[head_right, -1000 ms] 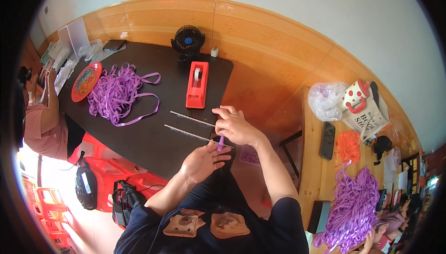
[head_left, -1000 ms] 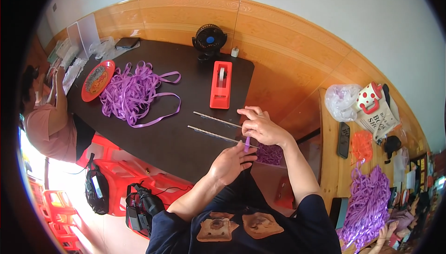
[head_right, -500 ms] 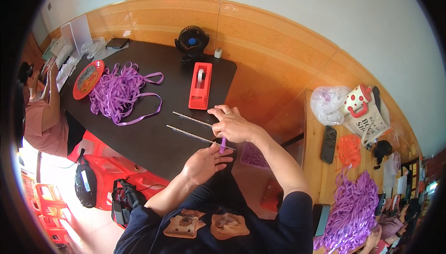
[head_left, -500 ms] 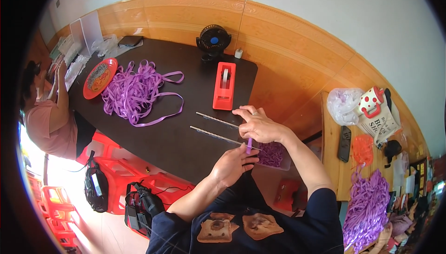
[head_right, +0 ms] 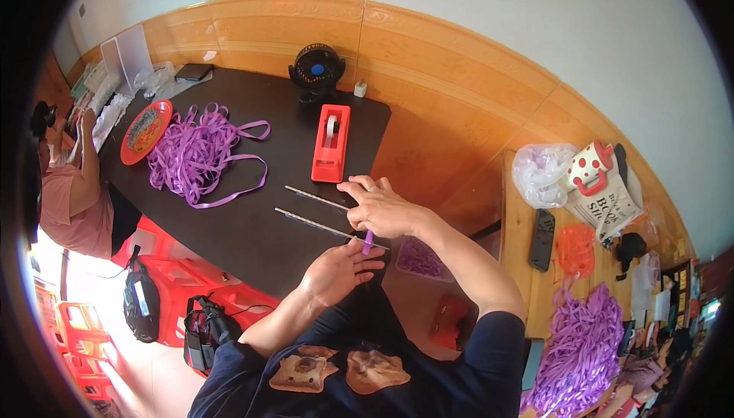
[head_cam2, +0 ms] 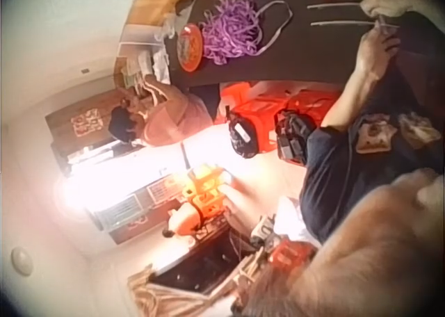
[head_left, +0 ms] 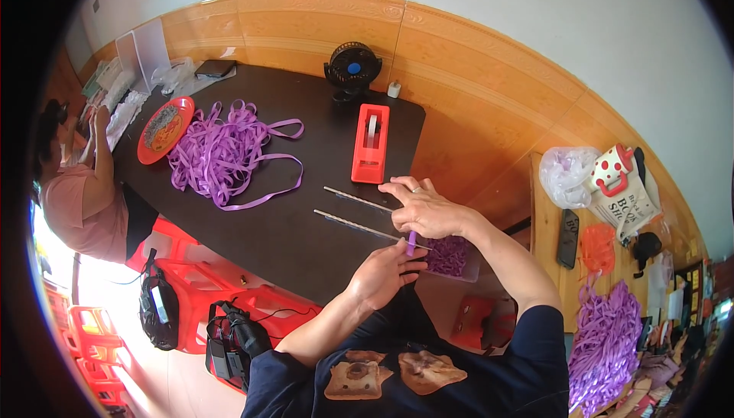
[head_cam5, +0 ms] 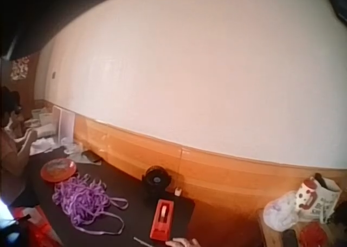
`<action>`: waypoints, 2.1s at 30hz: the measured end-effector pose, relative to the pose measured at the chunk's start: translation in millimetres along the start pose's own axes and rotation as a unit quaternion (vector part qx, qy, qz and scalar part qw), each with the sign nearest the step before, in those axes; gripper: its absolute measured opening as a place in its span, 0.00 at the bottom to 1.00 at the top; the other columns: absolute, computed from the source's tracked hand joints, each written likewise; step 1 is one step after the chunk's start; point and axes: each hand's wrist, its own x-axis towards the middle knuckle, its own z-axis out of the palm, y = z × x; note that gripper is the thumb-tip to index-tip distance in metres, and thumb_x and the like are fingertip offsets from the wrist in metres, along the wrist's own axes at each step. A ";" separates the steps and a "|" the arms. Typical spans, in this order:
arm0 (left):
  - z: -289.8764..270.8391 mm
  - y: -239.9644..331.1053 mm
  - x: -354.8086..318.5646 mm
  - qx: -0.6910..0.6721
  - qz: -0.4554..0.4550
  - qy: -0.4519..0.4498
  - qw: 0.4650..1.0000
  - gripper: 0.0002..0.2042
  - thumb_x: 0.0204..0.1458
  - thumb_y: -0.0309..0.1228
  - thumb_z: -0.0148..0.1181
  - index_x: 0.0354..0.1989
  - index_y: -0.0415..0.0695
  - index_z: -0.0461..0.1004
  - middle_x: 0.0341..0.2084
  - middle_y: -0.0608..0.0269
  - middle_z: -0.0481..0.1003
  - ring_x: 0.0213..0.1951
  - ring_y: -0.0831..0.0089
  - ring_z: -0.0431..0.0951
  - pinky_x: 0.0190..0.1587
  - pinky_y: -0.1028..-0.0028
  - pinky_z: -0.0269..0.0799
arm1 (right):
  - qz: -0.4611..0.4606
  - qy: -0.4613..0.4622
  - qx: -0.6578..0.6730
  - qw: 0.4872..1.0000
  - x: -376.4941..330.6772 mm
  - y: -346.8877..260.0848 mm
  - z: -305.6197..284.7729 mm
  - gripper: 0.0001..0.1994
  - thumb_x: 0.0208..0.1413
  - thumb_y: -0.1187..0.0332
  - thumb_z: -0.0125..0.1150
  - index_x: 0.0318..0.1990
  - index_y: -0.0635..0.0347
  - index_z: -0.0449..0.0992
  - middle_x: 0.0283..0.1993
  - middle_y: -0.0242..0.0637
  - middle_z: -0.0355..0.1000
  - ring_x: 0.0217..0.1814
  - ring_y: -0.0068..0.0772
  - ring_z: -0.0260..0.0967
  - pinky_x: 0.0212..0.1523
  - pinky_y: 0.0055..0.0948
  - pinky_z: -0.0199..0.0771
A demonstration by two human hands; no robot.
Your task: Making ribbon crafts by winding purple ribbons around thin metal rods and securing them.
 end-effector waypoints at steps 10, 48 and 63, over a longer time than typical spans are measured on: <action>-0.7 0.5 -1.5 0.011 0.004 -0.011 1.000 0.21 0.61 0.43 0.42 0.55 0.40 0.62 0.57 0.49 0.65 0.55 0.59 0.67 0.54 0.66 0.62 | 0.013 0.084 0.110 0.990 -26.6 9.1 5.2 0.04 0.49 0.71 0.60 0.24 0.54 0.74 0.70 0.39 0.48 0.70 0.48 0.41 0.61 0.54 0.46; -5.0 -4.0 0.8 -0.013 0.020 -0.022 0.999 0.18 0.61 0.42 0.43 0.51 0.42 0.66 0.50 0.55 0.70 0.51 0.65 0.69 0.51 0.68 0.64 | -0.063 0.276 0.860 0.424 -40.6 -5.1 132.7 0.31 0.57 0.62 0.57 0.66 0.59 0.54 0.54 0.52 0.69 0.55 0.48 0.69 0.54 0.43 0.71; -0.7 65.0 -96.4 0.391 0.279 0.033 0.876 0.10 0.58 0.27 0.52 0.44 0.36 0.75 0.39 0.62 0.77 0.43 0.74 0.75 0.49 0.74 0.69 | 0.072 0.461 0.780 0.417 -105.6 12.7 130.4 0.17 0.59 0.73 0.52 0.55 0.64 0.68 0.35 0.44 0.73 0.39 0.38 0.72 0.44 0.35 0.75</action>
